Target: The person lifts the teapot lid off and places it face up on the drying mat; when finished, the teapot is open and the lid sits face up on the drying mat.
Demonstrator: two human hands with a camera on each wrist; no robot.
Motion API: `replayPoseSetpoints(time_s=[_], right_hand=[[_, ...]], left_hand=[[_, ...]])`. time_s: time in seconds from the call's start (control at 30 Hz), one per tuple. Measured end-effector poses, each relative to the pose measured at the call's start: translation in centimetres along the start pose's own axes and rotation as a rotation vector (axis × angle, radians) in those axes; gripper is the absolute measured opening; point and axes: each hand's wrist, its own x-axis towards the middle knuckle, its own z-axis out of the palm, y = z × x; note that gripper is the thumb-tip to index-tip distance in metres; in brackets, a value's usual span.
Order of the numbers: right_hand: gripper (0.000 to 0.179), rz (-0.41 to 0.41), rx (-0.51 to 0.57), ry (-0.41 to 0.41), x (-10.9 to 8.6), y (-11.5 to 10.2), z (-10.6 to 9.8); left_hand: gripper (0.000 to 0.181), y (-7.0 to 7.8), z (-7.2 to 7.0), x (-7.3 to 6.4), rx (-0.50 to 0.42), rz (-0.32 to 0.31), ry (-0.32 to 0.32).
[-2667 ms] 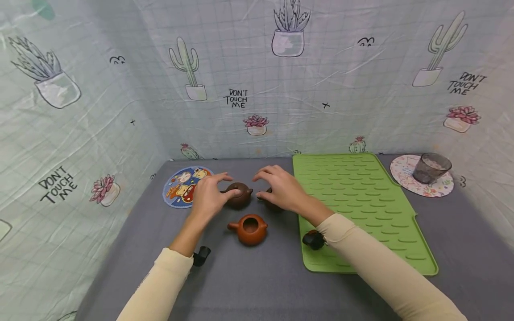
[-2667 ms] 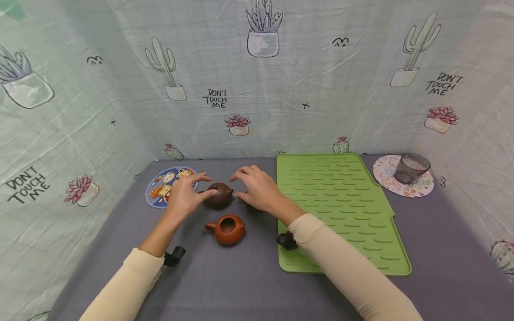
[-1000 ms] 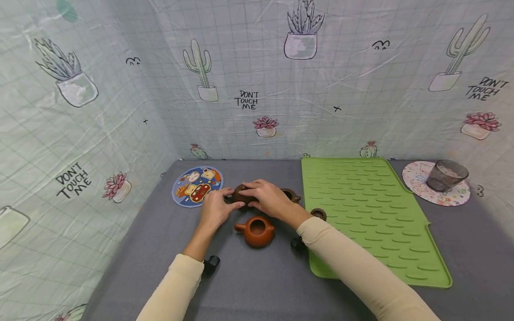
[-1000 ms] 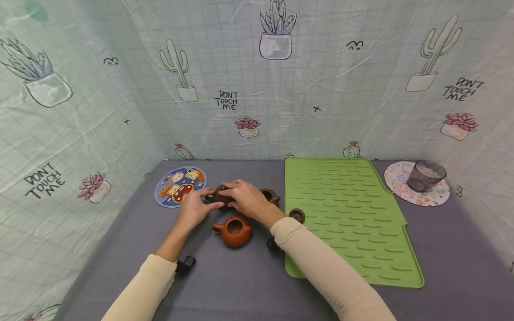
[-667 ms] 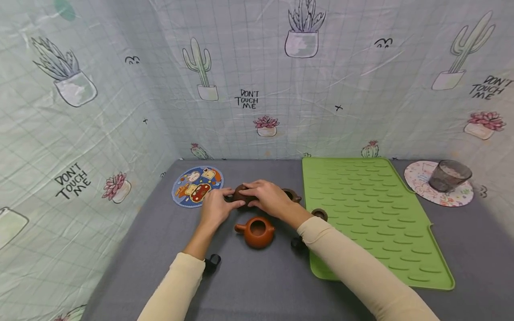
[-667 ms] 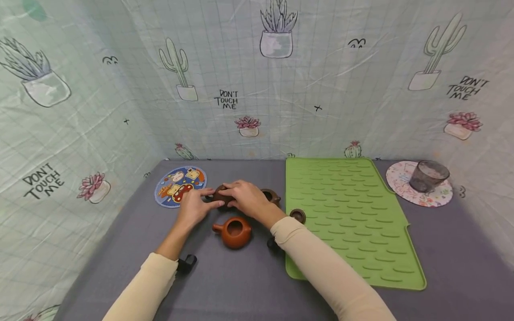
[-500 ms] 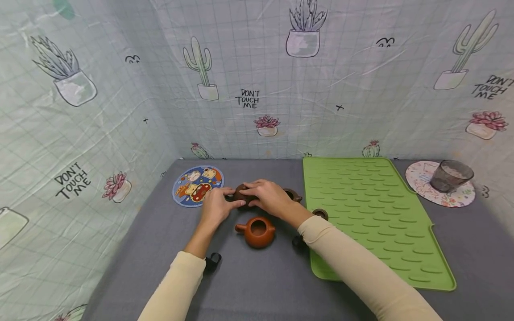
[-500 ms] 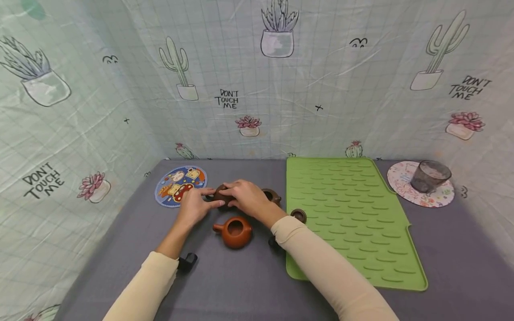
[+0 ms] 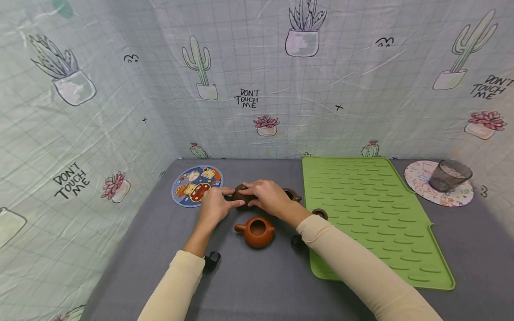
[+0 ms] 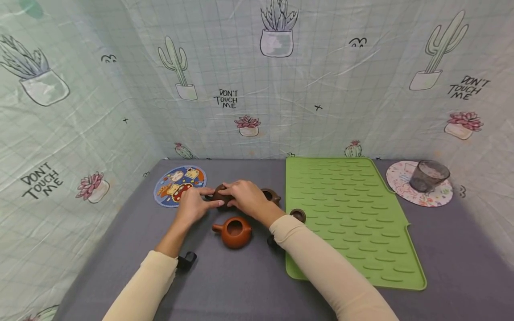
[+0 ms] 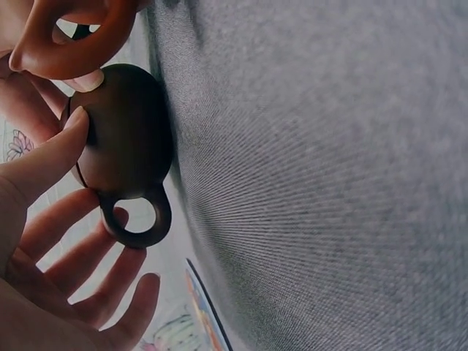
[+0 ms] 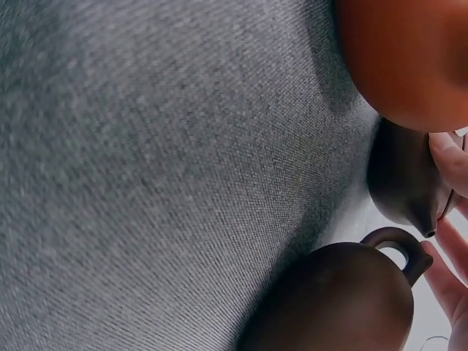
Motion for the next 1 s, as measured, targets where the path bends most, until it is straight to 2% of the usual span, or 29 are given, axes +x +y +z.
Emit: replayPoseSetpoints(time_s=[0.57, 0.77, 1.0], right_hand=[[0.049, 0.031, 0.029, -0.047, 0.4, 0.0, -0.3], [0.047, 0.004, 0.051, -0.001, 0.2, 0.1, -0.3], [0.045, -0.034, 0.131, 0.102, 0.4, -0.4, -1.5]], left_hand=[[0.052, -0.3, 0.2, 0.1, -0.009, -0.006, 0.008], [0.05, -0.1, 0.2, -0.1, 0.002, 0.016, -0.001], [0.048, -0.4, 0.0, -0.1, 0.01, 0.063, 0.015]])
